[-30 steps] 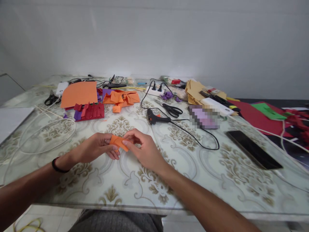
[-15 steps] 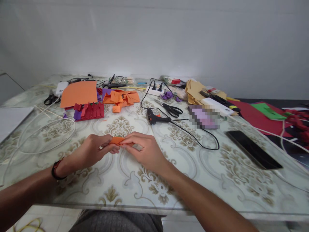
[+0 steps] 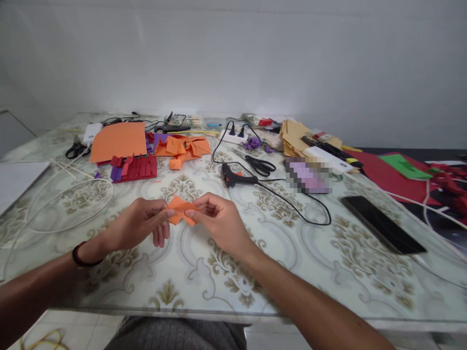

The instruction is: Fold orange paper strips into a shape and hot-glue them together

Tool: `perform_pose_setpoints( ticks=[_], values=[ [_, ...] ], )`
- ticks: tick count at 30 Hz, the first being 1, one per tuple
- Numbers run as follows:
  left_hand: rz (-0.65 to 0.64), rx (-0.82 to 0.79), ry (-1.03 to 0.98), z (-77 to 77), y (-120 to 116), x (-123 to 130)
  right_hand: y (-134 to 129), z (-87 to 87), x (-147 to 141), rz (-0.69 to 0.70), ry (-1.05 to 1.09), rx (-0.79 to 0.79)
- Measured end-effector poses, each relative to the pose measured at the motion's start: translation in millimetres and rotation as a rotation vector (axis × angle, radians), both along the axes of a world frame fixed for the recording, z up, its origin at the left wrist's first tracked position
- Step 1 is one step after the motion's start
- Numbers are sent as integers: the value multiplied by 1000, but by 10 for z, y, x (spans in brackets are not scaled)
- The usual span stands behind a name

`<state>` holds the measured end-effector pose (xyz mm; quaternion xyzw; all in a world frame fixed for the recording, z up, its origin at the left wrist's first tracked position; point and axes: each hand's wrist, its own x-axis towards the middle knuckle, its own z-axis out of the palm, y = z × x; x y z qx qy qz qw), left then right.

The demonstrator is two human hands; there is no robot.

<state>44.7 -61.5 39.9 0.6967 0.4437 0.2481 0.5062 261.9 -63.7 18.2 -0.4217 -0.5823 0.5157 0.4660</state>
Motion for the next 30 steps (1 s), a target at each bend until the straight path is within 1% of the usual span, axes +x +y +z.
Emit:
perform_pose_setpoints(
  ticks=[3,8,11,13,16,18,20,22,24,26,28,30],
  values=[
    [-38,-38,-32,-27,35,-18,18,-6,7,16,45,-49],
    [-71,-15,-44,-58,72,-33,34,-20,16,101,33,-126],
    [-55,-53,-100,-61,81,-34,15,-37,-2,166,29,-103],
    [-51,-60,-122,-67,85,-39,-5,-53,-18,182,-30,-32],
    [-84,-67,-129,-82,87,-44,-31,-74,-35,123,-181,103],
    [-96,-92,-134,-96,85,-42,-39,-73,-33,73,-232,154],
    [-95,-113,-129,-107,82,-35,-40,-57,-24,47,-238,160],
    [-91,-109,-111,-113,78,-26,-34,-36,-14,40,-208,129],
    [-88,-61,-64,-114,71,-17,-21,-24,-9,52,-154,71],
    [-69,41,17,-108,65,-12,-2,-22,-8,76,-107,8],
    [-29,150,92,-96,64,-12,17,-24,-9,97,-82,-38],
    [37,208,147,-78,71,-19,27,-25,-8,86,-58,-57]
  ],
)
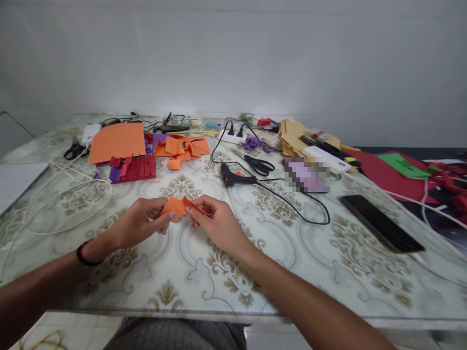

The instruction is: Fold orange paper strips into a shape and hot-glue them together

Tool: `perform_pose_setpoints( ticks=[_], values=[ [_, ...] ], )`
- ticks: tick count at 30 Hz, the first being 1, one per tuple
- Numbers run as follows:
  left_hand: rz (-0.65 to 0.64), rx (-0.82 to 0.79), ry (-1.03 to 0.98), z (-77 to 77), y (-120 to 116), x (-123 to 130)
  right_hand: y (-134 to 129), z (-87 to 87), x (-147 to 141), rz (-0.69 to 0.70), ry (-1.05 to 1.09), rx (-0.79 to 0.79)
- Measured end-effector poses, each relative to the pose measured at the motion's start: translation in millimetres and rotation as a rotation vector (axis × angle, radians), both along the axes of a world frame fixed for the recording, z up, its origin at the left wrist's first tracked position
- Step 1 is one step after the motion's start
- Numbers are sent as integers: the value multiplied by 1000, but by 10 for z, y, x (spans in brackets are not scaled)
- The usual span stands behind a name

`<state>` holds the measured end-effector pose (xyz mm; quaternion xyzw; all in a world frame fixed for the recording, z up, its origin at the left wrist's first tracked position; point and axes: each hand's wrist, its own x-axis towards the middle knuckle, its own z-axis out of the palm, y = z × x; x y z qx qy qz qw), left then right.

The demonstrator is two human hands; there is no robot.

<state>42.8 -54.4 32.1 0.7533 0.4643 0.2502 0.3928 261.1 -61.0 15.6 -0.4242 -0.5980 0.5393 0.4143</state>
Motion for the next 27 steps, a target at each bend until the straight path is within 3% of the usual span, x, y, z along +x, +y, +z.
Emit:
perform_pose_setpoints(
  ticks=[3,6,8,13,18,23,27],
  values=[
    [11,-94,72,29,18,-15,-4,3,0,-57,59,8],
    [-141,-335,25,30,27,-19,-17,3,-9,-69,121,18],
    [-192,-398,-70,7,26,-14,-26,3,-20,-51,142,16],
    [-98,-300,-287,-55,29,1,-58,11,-49,0,181,-5],
    [-48,-269,-339,-36,51,-3,-94,-24,-71,38,232,-29],
    [148,-156,-456,-64,106,-25,-76,-56,-72,44,264,-93],
    [-53,-47,-404,-94,107,-43,-54,-59,-56,112,287,-185]
  ],
)
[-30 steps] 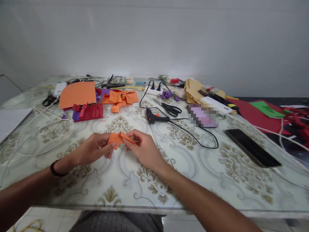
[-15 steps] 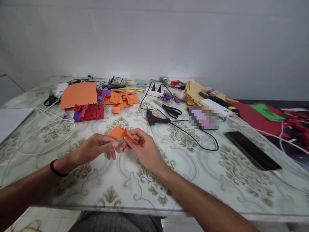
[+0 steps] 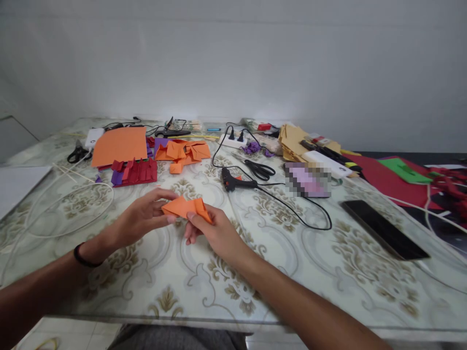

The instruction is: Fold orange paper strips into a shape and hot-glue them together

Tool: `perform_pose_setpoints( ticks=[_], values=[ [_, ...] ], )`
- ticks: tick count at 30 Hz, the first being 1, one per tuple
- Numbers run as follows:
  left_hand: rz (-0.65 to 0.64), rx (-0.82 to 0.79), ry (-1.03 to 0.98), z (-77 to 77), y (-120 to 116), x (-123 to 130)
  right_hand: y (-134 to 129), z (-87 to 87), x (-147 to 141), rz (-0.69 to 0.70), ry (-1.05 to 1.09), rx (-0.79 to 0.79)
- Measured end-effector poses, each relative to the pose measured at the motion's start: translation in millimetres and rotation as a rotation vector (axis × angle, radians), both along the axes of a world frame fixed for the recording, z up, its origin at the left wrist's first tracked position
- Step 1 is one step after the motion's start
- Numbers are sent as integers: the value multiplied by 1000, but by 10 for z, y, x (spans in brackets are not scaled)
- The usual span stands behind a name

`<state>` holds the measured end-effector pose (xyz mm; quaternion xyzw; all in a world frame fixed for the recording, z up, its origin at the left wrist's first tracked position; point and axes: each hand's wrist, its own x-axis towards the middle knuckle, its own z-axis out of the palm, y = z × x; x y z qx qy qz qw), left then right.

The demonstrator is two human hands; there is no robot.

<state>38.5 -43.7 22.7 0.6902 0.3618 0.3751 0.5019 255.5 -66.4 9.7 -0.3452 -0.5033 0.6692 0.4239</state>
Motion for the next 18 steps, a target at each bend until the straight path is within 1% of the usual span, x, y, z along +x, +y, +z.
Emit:
perform_pose_setpoints(
  ticks=[2,4,7,9,11,15,18],
  values=[
    [-49,119,103,-3,-10,-4,7,-12,7,36,-1,-33],
    [-26,216,176,0,-15,-6,11,-24,8,60,-11,-49],
    [12,270,205,9,-8,-9,8,-19,1,71,-24,-44],
    [22,259,202,18,0,-12,5,6,-4,63,-25,-28],
    [7,186,175,26,3,-19,7,38,-3,40,-36,-6],
    [-41,-124,119,40,-8,-30,40,65,29,12,-107,60],
    [-50,-267,73,43,-20,-15,69,40,59,16,-179,99]
  ],
)
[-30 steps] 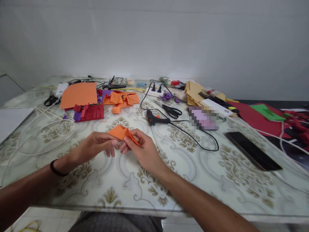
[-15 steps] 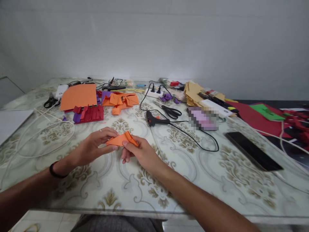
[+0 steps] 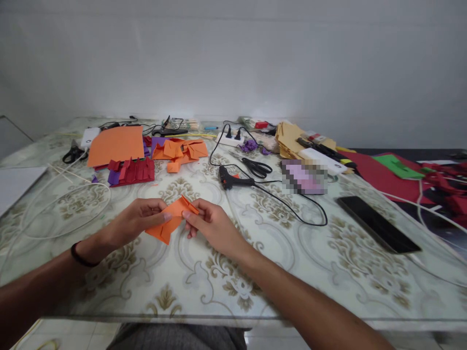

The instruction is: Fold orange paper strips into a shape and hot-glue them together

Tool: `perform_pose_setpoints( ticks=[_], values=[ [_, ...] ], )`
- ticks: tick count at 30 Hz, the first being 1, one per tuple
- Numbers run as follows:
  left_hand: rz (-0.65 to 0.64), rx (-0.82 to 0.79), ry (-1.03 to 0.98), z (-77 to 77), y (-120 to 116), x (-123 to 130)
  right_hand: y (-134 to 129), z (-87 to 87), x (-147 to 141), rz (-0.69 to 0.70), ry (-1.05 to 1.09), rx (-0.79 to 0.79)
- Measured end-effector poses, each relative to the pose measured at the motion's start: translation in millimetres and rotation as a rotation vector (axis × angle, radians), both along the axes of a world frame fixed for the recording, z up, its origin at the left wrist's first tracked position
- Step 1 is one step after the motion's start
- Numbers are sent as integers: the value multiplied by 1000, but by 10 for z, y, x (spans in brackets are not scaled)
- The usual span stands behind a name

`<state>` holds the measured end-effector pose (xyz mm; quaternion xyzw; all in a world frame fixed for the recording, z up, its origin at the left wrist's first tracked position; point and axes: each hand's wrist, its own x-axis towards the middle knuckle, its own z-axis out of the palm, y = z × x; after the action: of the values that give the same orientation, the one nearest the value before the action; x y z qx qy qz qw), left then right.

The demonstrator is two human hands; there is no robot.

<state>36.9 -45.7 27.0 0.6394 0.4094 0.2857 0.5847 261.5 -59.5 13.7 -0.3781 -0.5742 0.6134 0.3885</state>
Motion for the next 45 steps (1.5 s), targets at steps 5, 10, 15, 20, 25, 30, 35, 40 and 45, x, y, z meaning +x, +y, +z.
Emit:
perform_pose_setpoints(
  ticks=[5,10,15,20,25,30,35,40,45],
  values=[
    [-65,-95,-41,-31,-11,50,-11,-42,8,17,-128,-8],
    [-158,-167,-53,-25,-19,65,-47,-38,-5,42,-208,60],
    [-145,-217,5,11,-20,56,-32,-10,4,-4,-251,92],
    [-180,-170,-28,2,-12,54,-32,0,12,-12,-289,135],
    [-163,-133,6,-14,-8,47,-43,12,5,-21,-261,147],
    [-157,-122,14,0,-13,46,-26,-3,10,-20,-142,123],
    [-165,-141,-15,14,-20,63,-10,-49,23,-37,-91,75],
    [-175,-158,-27,-37,-18,33,-15,-34,23,-61,-89,82],
    [-149,-163,-84,-19,-22,29,-20,3,18,-96,-124,109]
  ],
)
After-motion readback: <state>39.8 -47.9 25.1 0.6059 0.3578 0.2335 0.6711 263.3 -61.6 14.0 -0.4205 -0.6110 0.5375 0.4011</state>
